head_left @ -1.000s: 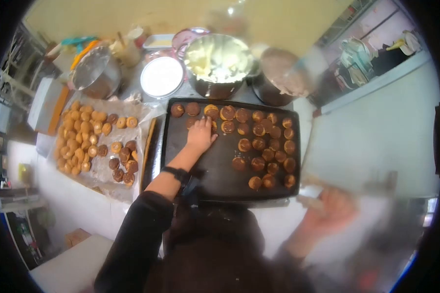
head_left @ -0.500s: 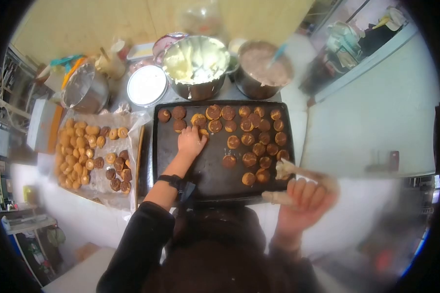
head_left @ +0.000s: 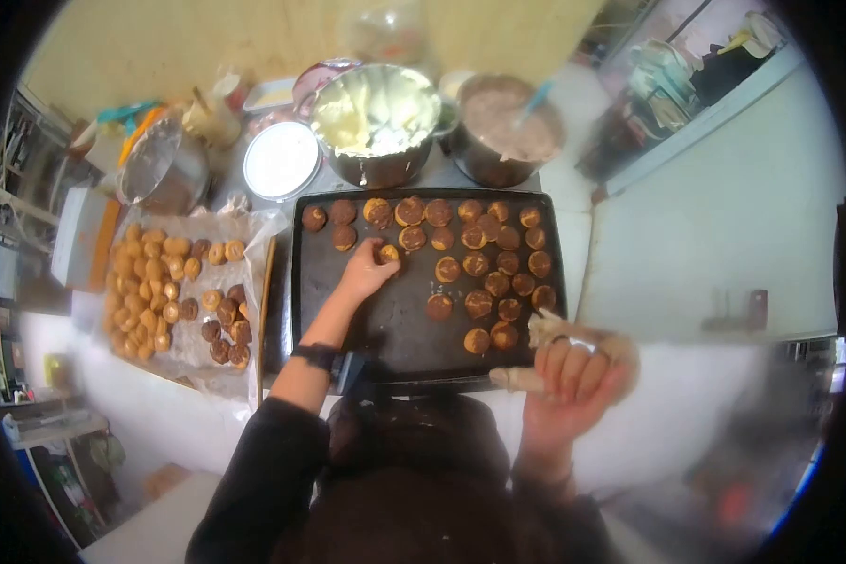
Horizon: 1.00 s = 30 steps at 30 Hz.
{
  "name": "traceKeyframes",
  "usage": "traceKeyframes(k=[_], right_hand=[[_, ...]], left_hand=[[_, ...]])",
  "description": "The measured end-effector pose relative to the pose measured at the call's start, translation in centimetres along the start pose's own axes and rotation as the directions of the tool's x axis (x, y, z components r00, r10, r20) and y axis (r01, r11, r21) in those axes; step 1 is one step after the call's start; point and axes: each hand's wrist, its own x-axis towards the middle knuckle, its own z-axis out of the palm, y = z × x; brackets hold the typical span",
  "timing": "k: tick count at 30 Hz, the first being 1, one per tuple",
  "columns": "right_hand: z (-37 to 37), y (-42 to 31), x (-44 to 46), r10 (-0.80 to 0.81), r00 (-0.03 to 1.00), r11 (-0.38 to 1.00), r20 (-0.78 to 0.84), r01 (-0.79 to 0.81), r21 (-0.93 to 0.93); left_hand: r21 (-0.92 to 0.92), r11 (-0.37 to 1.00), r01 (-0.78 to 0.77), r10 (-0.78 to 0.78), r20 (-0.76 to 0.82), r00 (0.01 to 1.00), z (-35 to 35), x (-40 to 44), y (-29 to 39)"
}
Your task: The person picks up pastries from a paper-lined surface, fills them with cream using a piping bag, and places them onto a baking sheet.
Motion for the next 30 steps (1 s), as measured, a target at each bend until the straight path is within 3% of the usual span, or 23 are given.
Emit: traceKeyframes(k=[1,2,4,5,7,10,13,23,30], right_hand=[[0.0,0.0,0.1,-0.007,1.0,1.0,-0.005,0.007,0.0],[0.1,0.1,0.2,-0.013,1.0,0.999,0.018,0.013,0.045],[0.5,0.2,0.4,-0.021,0.999,0.996,0.032,0.018,0.089],[1.2,0.3,0.6,-0.004,0.997,0.993,0.083,-0.006,0.119],[2.7,0.2,0.7,0.011,0.992,0.988,0.129,-0.031,0.148],[4.4,0.3,0.7,-0.002,0.956,0.977,0.293,-0.062,0.206],[5.5,0.7,0.5,-0.034,0.923,0.972,0.384,-0.059,0.226],[7.0,1.0,-0.2,0.012,0.887,0.975,0.461,-0.112,0.191],[7.4,0.8,-0.4,0.056,0.893,0.98,0.447,-0.134,0.146]], left_hand=[[-0.467,0.876,0.117,-0.021,0.206,0.978,-0.7,-0.6,0.6],[-0.609,0.764,0.211,-0.024,0.301,0.953,-2.7,-3.2,3.8],[-0.861,0.414,0.296,0.175,0.395,0.902,-4.9,-8.2,8.3],[-0.857,0.418,0.302,0.173,0.402,0.899,-5.4,-10.3,10.1],[-0.909,0.33,0.255,0.351,0.369,0.861,-6.1,-13.9,12.8],[-0.921,0.285,0.265,0.474,0.376,0.797,-6.9,-16.6,14.1],[-0.933,0.264,0.244,0.497,0.349,0.794,-7.3,-18.3,14.9],[-0.956,0.244,0.164,0.473,0.265,0.84,-7.8,-20.2,14.7],[-0.961,0.228,0.159,0.465,0.25,0.849,-7.9,-20.5,14.8]])
